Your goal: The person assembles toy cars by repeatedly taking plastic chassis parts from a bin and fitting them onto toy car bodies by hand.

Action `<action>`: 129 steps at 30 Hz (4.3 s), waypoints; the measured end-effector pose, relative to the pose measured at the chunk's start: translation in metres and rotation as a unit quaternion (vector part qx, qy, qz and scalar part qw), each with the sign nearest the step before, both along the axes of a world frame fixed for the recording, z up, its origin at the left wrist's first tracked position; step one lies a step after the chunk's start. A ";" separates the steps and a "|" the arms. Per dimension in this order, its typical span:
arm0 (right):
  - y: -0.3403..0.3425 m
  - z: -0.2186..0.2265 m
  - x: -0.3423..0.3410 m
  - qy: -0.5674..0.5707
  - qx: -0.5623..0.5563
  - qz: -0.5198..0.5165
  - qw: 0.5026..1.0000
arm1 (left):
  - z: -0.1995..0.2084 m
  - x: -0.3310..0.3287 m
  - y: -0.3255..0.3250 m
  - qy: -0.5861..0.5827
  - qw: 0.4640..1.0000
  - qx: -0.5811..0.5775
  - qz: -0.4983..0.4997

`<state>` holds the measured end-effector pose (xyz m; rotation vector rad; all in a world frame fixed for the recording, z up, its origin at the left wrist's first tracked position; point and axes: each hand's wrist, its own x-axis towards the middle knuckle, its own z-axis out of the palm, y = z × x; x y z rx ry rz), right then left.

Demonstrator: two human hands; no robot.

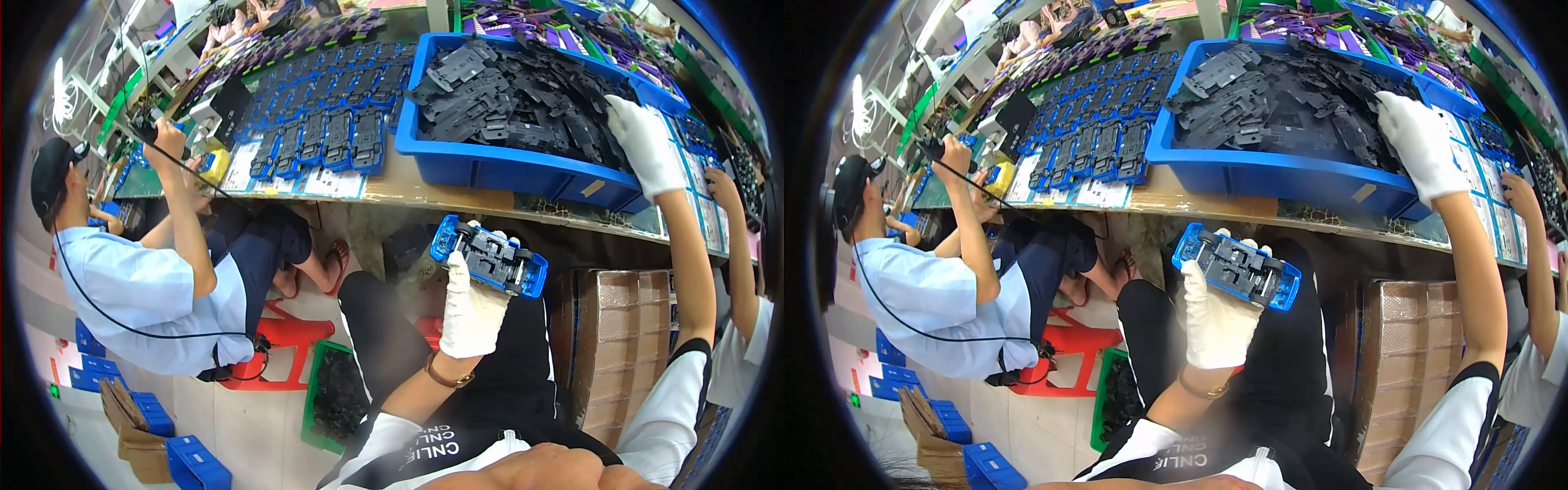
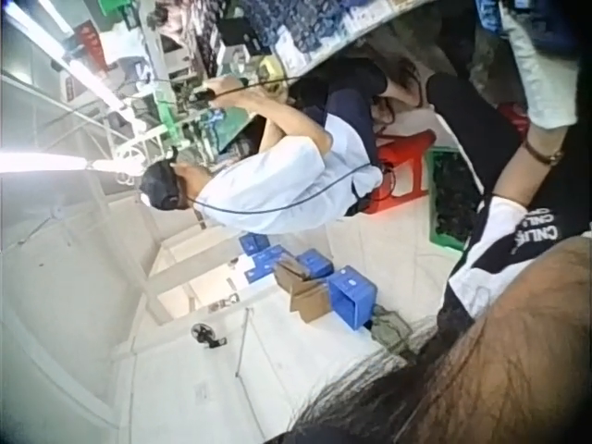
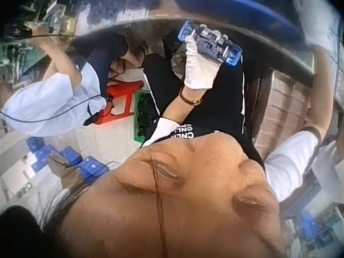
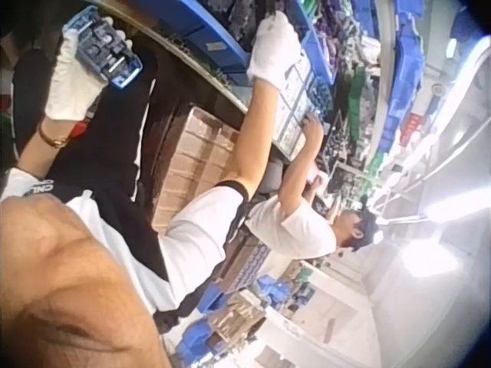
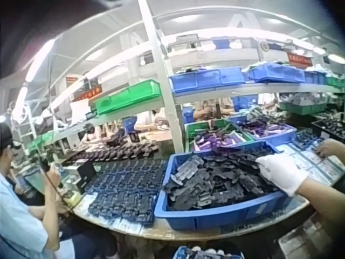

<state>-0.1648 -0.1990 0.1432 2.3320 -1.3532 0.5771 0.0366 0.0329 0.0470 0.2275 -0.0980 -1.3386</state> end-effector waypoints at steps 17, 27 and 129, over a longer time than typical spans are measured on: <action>0.104 -0.021 -0.010 0.020 -0.095 0.103 0.990 | -0.011 -0.005 0.012 -0.007 0.998 -0.013 -0.053; 0.216 -0.042 0.066 -0.140 0.106 0.251 0.952 | -0.026 -0.008 0.004 -0.015 0.999 0.028 -0.029; 0.019 -0.093 -0.305 -0.240 -0.088 -0.357 0.898 | 0.018 0.313 -0.067 -0.751 0.483 0.201 0.403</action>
